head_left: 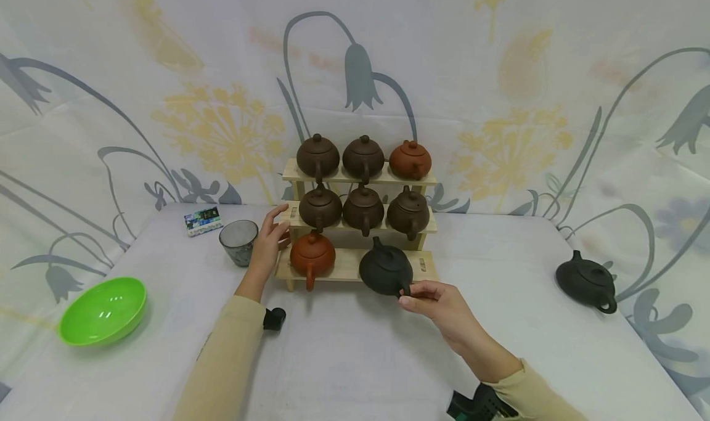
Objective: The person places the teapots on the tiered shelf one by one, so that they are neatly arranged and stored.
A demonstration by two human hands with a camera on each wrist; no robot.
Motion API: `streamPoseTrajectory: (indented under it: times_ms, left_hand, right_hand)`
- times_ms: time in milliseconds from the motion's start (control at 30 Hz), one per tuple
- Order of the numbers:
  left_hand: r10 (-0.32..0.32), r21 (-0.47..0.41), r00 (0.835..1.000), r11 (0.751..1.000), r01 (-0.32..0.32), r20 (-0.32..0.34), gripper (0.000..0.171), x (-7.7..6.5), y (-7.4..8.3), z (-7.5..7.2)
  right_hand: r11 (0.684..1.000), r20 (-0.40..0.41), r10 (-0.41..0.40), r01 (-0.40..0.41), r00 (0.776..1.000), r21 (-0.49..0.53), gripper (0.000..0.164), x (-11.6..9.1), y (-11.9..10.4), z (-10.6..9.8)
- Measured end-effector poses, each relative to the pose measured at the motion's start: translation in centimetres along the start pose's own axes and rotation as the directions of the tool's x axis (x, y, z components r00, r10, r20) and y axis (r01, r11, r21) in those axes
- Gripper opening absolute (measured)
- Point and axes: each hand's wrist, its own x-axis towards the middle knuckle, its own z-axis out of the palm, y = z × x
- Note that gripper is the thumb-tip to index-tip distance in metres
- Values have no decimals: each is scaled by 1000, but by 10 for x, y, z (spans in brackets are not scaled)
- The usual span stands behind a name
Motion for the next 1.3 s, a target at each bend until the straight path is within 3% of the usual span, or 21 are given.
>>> streamPoseTrajectory:
  times_ms: [300,700,1000,1300]
  left_hand:
    - [-7,-30,1000,1000,7,16,44,-1,0,0]
    - [-17,-24,1000,1000,17,17,44,0,1,0]
    - [-17,-13,1000,1000,17,8,43,0,2,1]
    - [-18,-10,1000,1000,18,7,43,0,2,0]
  right_hand:
    - [998,-117,25,-19,993,53,9,15,2,36]
    - [995,-282,40,-13,959,97,17,27,12,70]
    - [992,-279,34,2,960,127,25,31,17,81]
    - [995,-226,-15,37,974,93,24,32,21,74]
